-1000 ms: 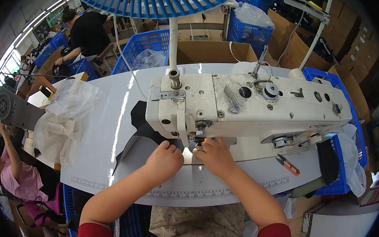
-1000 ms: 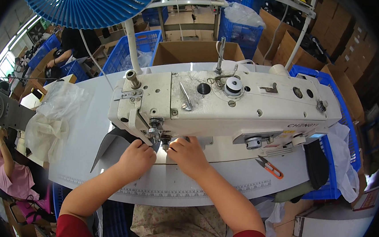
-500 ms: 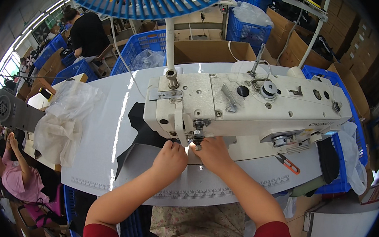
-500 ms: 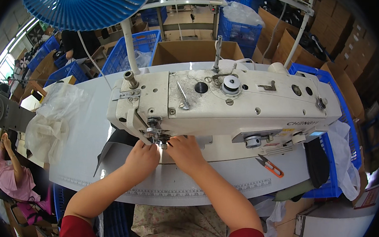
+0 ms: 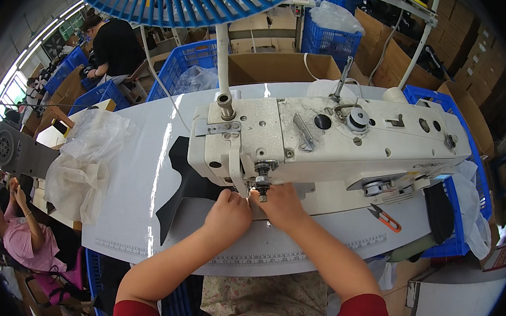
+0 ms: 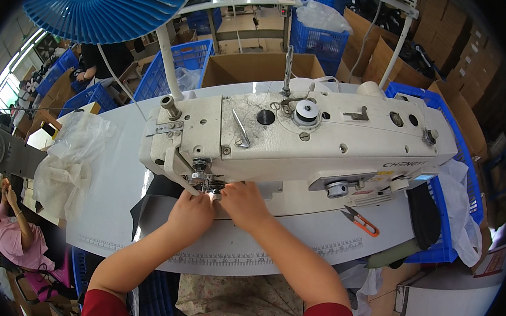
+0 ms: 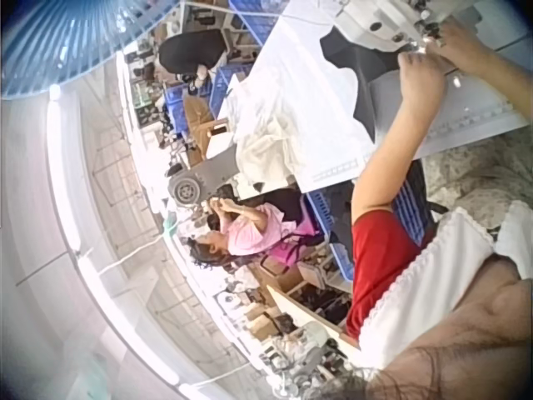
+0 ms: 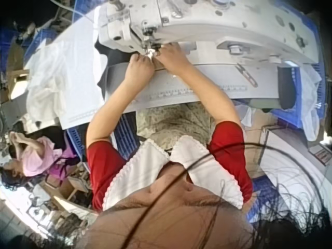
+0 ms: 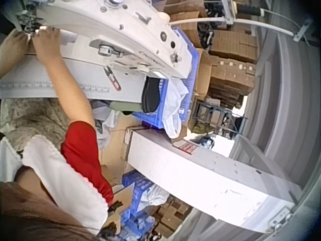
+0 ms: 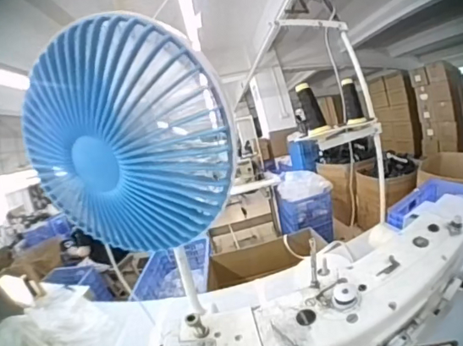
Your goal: The person sews pieces of black fabric together using an industrial sewing machine, then trims the thread with thread snips.
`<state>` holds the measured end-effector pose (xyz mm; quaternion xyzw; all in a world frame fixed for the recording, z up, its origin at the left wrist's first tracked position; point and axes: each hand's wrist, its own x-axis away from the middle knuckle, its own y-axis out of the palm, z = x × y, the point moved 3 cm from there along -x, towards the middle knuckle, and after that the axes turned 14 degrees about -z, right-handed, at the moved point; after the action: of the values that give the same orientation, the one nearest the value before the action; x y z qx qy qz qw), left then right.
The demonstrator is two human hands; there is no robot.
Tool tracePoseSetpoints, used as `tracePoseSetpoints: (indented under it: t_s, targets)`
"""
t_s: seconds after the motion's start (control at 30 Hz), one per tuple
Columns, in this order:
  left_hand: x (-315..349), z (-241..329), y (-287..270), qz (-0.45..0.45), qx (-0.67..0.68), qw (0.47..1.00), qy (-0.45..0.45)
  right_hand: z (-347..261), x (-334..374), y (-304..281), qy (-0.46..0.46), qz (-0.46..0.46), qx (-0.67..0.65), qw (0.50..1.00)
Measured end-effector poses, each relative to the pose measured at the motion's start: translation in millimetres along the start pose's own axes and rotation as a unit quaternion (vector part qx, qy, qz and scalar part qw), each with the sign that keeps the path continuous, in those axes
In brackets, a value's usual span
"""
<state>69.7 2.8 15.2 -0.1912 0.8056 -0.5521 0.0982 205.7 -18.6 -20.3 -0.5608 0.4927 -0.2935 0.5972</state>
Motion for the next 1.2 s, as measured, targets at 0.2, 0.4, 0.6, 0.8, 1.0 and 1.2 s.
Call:
tracePoseSetpoints:
  t_s: [0.2, 0.4, 0.6, 0.8, 1.0, 1.2]
  targets:
    - [13, -8, 1, 0.089, -0.001, 0.995, -0.034, 16, -1, -13, 0.023, -0.053, -0.054, 0.997]
    - [17, -17, -3, 0.102, 0.05, 0.986, -0.125, 28, -7, -29, 0.065, 0.037, -0.098, 0.992]
    - [14, -4, 1, 0.072, 0.057, 0.993, -0.078, 27, -2, -25, 0.046, 0.051, -0.147, 0.987]
    - [9, 2, 4, 0.083, 0.048, 0.994, -0.044, 27, 2, -14, 0.029, -0.017, -0.175, 0.984]
    - [5, 1, 2, 0.082, 0.052, 0.994, -0.043, 19, 1, -8, 0.044, -0.108, -0.078, 0.99]
    - [-1, 1, 4, 0.069, 0.048, 0.995, -0.054, 2, 1, -18, 0.022, -0.039, 0.003, 0.999]
